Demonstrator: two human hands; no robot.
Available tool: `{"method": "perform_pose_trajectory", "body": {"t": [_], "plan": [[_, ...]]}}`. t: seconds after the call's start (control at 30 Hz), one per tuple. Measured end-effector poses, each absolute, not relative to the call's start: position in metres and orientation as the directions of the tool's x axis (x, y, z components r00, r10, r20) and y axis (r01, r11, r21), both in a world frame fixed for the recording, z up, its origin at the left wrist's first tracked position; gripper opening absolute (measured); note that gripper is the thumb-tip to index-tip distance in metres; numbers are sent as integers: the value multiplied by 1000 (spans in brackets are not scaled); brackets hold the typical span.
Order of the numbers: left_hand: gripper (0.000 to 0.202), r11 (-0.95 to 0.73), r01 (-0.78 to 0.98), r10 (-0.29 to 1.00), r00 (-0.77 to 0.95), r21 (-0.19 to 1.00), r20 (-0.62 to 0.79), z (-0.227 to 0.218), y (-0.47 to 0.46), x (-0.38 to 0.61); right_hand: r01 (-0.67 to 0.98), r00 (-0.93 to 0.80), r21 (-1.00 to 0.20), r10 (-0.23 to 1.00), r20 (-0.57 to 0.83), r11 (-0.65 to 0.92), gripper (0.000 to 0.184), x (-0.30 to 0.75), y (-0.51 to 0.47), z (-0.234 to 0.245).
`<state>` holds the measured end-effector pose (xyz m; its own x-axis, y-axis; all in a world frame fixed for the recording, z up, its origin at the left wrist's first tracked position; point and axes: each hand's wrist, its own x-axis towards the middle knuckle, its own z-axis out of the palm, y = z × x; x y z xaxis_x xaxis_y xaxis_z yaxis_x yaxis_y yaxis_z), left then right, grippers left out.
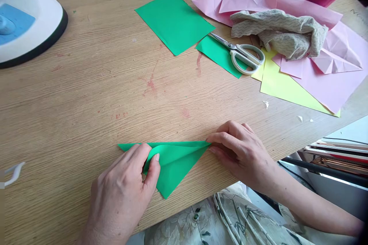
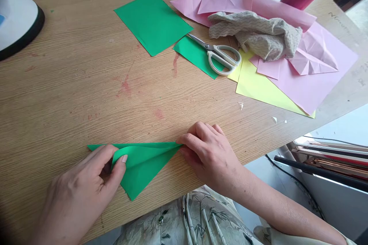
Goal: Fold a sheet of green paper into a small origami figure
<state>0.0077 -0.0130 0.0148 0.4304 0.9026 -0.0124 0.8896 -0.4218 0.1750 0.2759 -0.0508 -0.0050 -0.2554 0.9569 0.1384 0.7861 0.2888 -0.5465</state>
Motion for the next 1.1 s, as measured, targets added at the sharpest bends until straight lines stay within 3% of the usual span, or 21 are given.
{"method": "perform_pose_trajectory", "body": {"t": [0.23,0.37,0.57,0.87,1.1], "plan": [[29,-427,888,900,436,172,-15,16,-16,7,694,-483,-533,862,156,485,30,295,-37,-4],[29,-418,892,904,426,173,-10,14,-18,7,674,-640,-369,755,139,640,41,315,-35,-4],[30,-411,897,909,416,165,-1,16,-18,9,614,-766,-170,634,109,771,43,331,-30,0],[22,-363,894,931,362,261,56,9,-20,7,553,-806,-188,578,130,812,42,342,-24,-4],[17,-402,875,914,369,268,166,3,-20,11,570,-758,-301,631,165,764,46,342,-27,-10]]}}
